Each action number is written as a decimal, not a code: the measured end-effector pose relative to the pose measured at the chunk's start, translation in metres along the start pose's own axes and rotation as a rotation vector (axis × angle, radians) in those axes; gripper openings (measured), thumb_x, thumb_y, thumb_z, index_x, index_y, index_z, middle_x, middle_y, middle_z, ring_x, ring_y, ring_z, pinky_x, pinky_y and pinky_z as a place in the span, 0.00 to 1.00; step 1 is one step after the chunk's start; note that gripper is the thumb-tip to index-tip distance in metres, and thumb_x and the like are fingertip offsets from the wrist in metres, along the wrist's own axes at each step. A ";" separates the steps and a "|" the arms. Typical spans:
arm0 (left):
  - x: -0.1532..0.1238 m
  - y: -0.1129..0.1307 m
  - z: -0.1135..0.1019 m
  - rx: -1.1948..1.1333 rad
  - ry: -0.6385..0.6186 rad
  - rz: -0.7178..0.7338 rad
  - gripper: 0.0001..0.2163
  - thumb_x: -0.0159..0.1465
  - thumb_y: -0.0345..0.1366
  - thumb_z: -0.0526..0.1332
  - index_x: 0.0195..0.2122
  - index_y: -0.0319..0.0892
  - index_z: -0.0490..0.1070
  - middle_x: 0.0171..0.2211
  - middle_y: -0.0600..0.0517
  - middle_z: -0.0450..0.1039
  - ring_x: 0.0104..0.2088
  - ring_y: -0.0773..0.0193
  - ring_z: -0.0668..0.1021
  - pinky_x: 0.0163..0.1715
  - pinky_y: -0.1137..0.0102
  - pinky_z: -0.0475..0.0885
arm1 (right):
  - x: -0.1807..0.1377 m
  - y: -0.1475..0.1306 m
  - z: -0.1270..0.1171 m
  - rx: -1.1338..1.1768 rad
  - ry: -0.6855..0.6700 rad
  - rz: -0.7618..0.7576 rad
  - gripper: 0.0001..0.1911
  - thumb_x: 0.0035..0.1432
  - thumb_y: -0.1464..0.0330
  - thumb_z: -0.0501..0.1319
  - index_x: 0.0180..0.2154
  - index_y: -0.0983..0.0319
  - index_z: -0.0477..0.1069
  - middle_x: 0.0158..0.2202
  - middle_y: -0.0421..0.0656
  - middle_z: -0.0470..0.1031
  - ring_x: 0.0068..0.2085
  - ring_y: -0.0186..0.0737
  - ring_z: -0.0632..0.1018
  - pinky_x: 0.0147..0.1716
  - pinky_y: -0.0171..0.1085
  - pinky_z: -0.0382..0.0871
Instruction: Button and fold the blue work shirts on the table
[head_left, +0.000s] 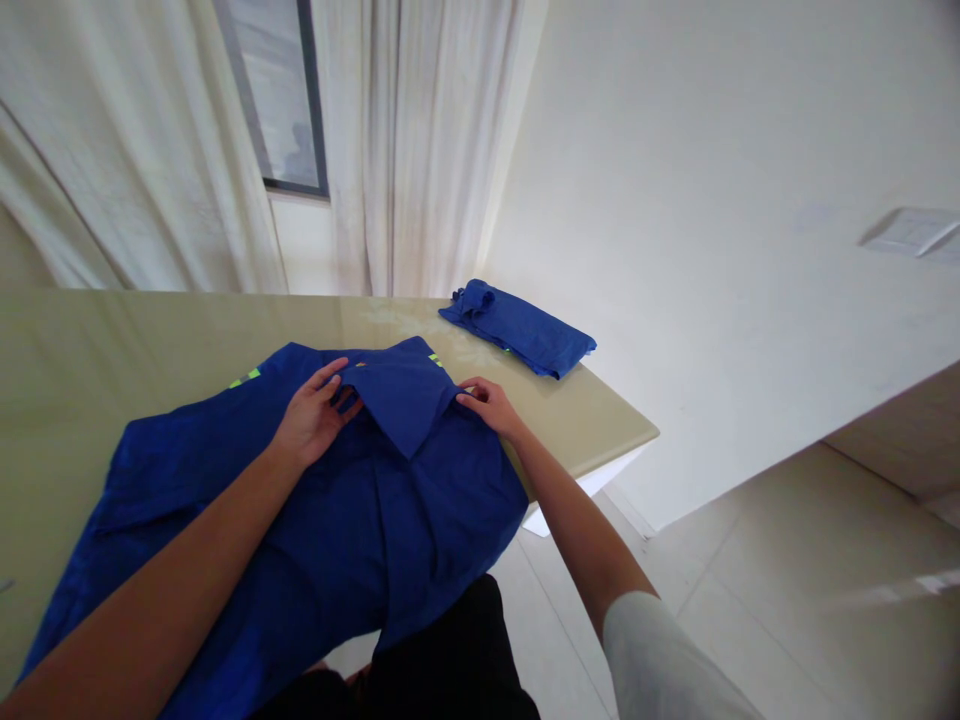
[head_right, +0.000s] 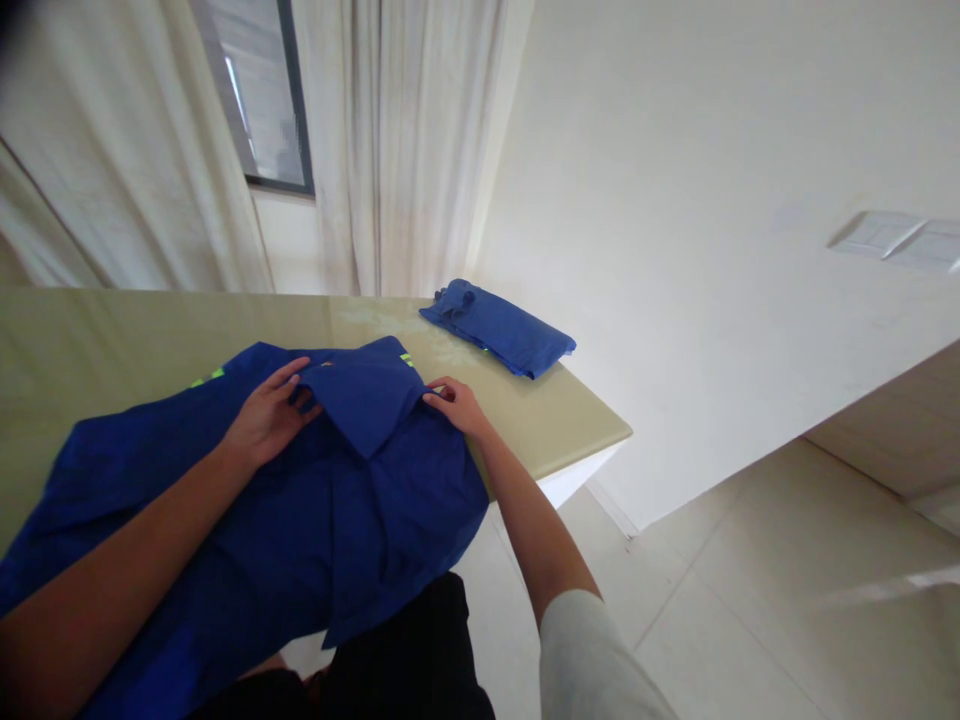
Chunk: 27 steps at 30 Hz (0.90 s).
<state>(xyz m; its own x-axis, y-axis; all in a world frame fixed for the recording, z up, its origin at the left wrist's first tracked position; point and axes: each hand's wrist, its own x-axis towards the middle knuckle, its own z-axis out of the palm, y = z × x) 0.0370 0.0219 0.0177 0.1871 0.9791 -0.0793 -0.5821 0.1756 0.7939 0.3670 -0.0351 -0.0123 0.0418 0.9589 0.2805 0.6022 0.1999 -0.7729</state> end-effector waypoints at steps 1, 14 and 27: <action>-0.001 0.002 -0.001 -0.008 -0.006 -0.016 0.15 0.62 0.32 0.70 0.50 0.48 0.78 0.53 0.49 0.80 0.38 0.64 0.81 0.39 0.63 0.83 | 0.000 0.000 0.001 -0.027 0.021 0.008 0.16 0.64 0.58 0.64 0.48 0.60 0.77 0.23 0.34 0.66 0.26 0.38 0.68 0.31 0.36 0.64; -0.001 -0.005 -0.004 0.539 0.015 0.048 0.18 0.59 0.49 0.70 0.43 0.41 0.83 0.51 0.41 0.81 0.48 0.52 0.82 0.44 0.62 0.80 | -0.018 -0.025 0.007 -0.729 0.114 -0.135 0.16 0.74 0.71 0.51 0.53 0.60 0.76 0.49 0.50 0.78 0.51 0.49 0.75 0.54 0.43 0.65; -0.007 0.001 -0.007 1.286 -0.540 0.154 0.24 0.57 0.55 0.67 0.44 0.41 0.82 0.24 0.52 0.74 0.25 0.62 0.75 0.27 0.70 0.66 | -0.016 -0.022 0.007 -0.773 0.194 0.204 0.14 0.69 0.73 0.54 0.45 0.59 0.79 0.46 0.49 0.79 0.49 0.46 0.77 0.50 0.39 0.66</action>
<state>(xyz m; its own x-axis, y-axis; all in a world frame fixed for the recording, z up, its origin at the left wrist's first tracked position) 0.0291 0.0159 0.0149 0.6364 0.7687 0.0635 0.4429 -0.4315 0.7859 0.3477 -0.0537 -0.0035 0.3038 0.8956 0.3249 0.9441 -0.2372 -0.2289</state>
